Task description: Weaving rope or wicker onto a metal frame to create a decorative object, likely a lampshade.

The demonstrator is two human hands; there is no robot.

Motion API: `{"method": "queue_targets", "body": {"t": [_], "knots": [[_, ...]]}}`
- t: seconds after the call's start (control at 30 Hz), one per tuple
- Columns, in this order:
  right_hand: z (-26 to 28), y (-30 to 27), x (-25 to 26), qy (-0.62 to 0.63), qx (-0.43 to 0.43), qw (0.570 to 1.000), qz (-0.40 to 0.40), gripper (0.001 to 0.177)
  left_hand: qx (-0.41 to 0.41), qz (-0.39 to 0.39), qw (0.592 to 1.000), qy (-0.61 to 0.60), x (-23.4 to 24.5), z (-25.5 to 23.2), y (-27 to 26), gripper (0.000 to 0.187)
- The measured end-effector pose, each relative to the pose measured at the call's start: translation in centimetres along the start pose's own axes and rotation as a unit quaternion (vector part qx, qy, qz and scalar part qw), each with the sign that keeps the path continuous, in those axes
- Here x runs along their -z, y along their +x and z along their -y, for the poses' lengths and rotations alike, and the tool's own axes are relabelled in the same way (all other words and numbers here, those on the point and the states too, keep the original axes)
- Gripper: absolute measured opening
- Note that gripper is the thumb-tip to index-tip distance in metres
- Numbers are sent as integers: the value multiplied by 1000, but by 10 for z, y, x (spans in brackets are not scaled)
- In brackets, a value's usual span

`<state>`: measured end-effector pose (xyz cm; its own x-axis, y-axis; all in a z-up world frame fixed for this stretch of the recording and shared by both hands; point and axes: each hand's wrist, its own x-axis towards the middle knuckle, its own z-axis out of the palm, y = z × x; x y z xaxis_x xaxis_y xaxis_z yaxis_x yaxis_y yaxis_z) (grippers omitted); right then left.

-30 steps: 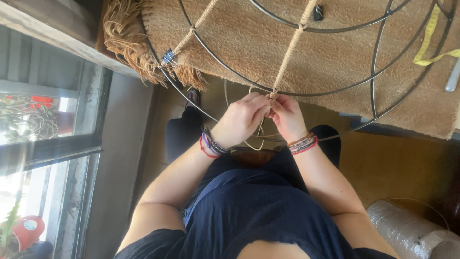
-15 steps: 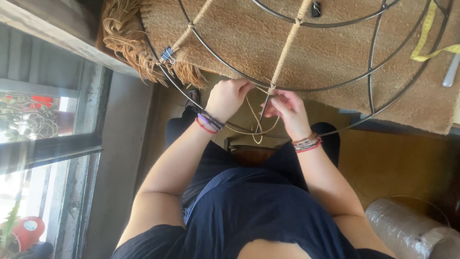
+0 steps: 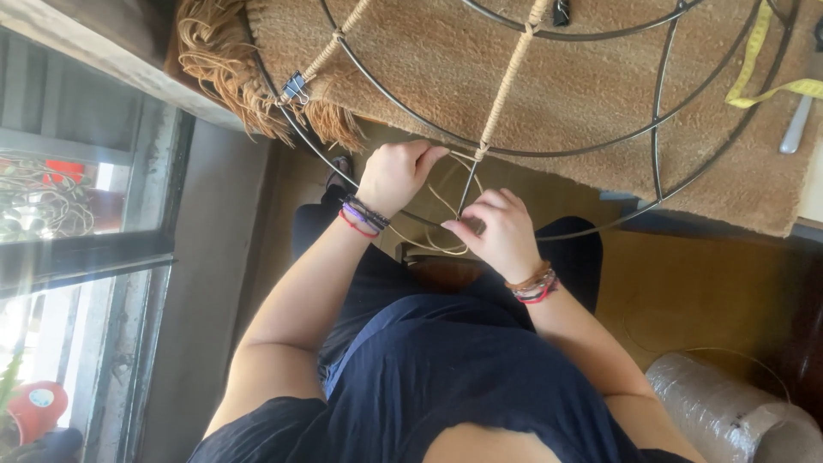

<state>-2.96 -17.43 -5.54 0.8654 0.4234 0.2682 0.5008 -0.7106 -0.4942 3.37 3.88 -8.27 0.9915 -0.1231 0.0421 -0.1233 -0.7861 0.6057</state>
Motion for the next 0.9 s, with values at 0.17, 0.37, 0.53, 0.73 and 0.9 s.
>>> {"method": "queue_targets", "body": {"t": [0.17, 0.37, 0.53, 0.73, 0.9], "knots": [[-15, -4, 2, -4, 12, 1000, -22, 21, -1, 7, 1000, -6, 3, 0, 4, 45], [-29, -13, 88, 215, 1, 973, 82, 37, -9, 22, 998, -50, -8, 2, 8, 47], [-27, -6, 95, 129, 30, 979, 153, 10, -32, 51, 997, -52, -1, 11, 7, 45], [-8, 2, 104, 117, -21, 966, 227, 13, -103, 93, 989, -49, 11, 11, 29, 44], [-12, 2, 76, 258, -121, 936, 206, 33, -72, 177, 979, -75, 5, 19, 41, 40]]}}
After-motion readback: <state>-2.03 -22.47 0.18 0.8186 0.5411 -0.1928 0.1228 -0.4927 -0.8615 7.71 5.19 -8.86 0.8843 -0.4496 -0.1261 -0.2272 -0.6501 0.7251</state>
